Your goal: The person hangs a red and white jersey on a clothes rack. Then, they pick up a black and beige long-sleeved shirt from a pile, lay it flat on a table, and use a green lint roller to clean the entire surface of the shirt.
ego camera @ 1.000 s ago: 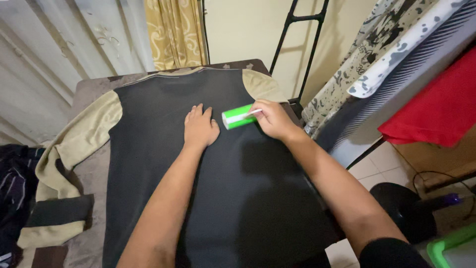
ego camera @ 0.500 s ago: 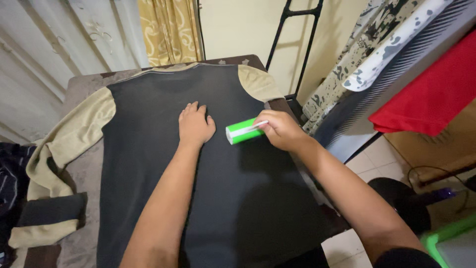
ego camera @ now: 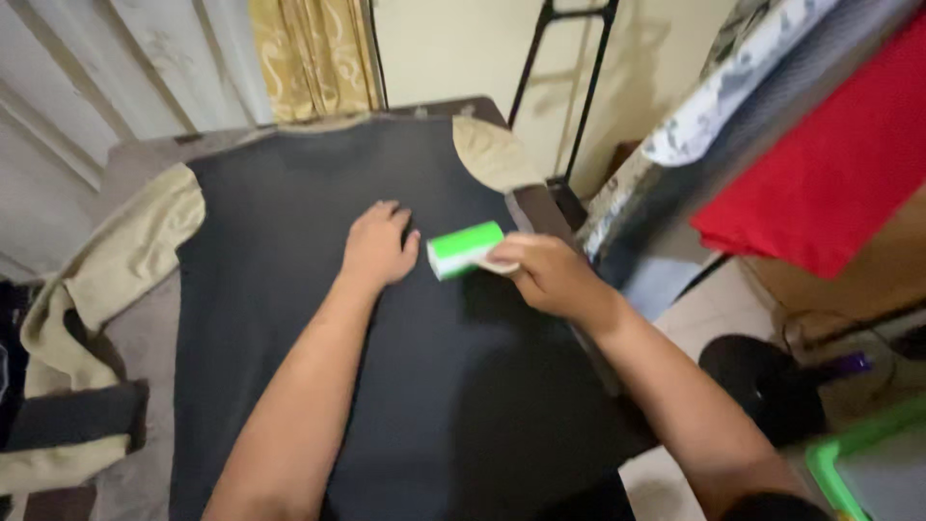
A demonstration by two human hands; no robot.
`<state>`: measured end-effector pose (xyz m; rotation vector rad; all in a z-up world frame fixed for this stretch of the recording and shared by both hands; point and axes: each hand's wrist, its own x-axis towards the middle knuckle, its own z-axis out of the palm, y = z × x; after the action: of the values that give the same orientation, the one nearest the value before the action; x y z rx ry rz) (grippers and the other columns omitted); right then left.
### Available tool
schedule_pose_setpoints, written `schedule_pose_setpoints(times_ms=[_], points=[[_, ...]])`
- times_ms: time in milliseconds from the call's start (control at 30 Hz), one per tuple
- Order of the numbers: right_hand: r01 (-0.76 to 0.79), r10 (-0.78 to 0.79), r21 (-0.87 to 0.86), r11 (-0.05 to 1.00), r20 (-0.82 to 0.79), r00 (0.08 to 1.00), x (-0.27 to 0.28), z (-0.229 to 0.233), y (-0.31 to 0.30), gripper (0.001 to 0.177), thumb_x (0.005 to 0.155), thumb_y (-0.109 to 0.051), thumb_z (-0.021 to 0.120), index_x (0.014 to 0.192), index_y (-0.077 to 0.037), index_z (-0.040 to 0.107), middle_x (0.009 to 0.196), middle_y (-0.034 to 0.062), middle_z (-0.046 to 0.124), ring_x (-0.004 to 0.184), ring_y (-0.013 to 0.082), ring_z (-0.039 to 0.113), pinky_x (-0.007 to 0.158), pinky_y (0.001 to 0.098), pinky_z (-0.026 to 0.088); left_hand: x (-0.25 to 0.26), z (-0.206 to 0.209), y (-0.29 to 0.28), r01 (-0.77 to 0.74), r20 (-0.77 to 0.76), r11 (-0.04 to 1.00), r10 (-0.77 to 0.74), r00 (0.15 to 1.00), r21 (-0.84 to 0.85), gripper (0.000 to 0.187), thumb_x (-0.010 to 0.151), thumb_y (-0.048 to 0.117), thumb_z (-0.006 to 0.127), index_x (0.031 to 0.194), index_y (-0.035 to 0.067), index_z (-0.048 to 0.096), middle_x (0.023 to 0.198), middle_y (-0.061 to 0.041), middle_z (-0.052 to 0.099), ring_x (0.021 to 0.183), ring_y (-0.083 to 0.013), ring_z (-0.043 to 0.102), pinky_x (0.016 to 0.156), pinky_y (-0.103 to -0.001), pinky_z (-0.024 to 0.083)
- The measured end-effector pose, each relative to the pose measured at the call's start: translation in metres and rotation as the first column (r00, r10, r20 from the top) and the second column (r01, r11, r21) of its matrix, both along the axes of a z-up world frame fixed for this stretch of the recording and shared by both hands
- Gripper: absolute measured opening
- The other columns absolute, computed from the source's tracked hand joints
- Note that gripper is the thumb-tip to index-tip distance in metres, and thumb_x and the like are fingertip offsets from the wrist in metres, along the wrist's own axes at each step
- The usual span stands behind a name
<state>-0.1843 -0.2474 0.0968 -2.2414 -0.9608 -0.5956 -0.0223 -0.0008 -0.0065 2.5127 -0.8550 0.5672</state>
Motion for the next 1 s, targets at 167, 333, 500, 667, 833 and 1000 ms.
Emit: schedule_pose_setpoints(times_ms=[167,333,500,667,833,1000], points=[[0.070,-0.072,-0.095,0.993,-0.012,0.997,-0.005,0.010,-0.001,0.011,0.094,-0.009,0.063,0.099,-0.002,0.067,0.092,0.0168,0.067,0.089,0.0409,0.066,0.079,0.0456,0.052,0.005,-0.004,0.002,-0.001,-0.030,1.000,0.001,1.000,-0.002,0.048,0.088,0.029,0.067,0.127,0.002,0.068,0.138,-0.023,0.061,0.132,-0.0408,0.054,0.110,-0.049,0.041],[0.036,-0.043,-0.070,0.997,-0.099,0.994,-0.012,0.017,-0.005,0.010,0.097,-0.010,0.061,0.099,-0.002,0.067,0.092,0.0154,0.068,0.089,0.0382,0.067,0.078,0.0440,0.052,0.006,-0.001,0.000,-0.015,-0.046,1.000,0.015,0.999,0.002,0.048,0.089,0.030,0.067,0.129,0.003,0.068,0.140,-0.023,0.059,0.134,-0.0397,0.052,0.111,-0.049,0.041],[0.035,-0.037,-0.047,0.998,-0.048,0.998,-0.004,0.009,0.002,0.016,0.094,-0.010,0.061,0.106,0.001,0.065,0.099,0.0180,0.068,0.095,0.0395,0.065,0.081,0.0444,0.051,0.005,0.000,0.000,-0.016,-0.064,1.000,0.017,0.998,0.007,0.047,0.090,0.030,0.066,0.128,0.003,0.067,0.140,-0.023,0.059,0.133,-0.0396,0.053,0.111,-0.050,0.041],[0.034,-0.040,-0.087,0.996,-0.074,0.996,-0.008,0.011,-0.007,0.010,0.095,-0.010,0.062,0.100,-0.002,0.066,0.092,0.0152,0.068,0.091,0.0381,0.066,0.080,0.0447,0.051,0.005,-0.002,0.001,-0.011,-0.037,1.000,0.011,0.999,0.006,0.048,0.089,0.030,0.066,0.129,0.003,0.067,0.140,-0.023,0.058,0.133,-0.0405,0.052,0.111,-0.049,0.041],[0.014,-0.019,-0.074,0.997,-0.069,0.997,-0.010,0.015,-0.004,0.011,0.096,-0.009,0.062,0.103,-0.001,0.065,0.095,0.0147,0.068,0.090,0.0378,0.066,0.080,0.0437,0.051,0.006,-0.001,-0.003,-0.024,-0.062,0.999,0.026,0.998,0.042,0.047,0.089,0.030,0.066,0.128,0.003,0.066,0.140,-0.024,0.057,0.134,-0.0416,0.051,0.111,-0.051,0.040],[0.010,-0.014,-0.060,0.998,-0.072,0.997,-0.004,0.010,0.000,0.015,0.094,-0.008,0.060,0.105,0.001,0.064,0.096,0.0159,0.067,0.090,0.0383,0.065,0.080,0.0430,0.051,0.006,0.001,-0.001,-0.001,-0.036,0.999,0.003,0.999,0.054,0.045,0.089,0.028,0.066,0.126,0.004,0.068,0.139,-0.024,0.058,0.134,-0.0422,0.051,0.111,-0.050,0.040]])
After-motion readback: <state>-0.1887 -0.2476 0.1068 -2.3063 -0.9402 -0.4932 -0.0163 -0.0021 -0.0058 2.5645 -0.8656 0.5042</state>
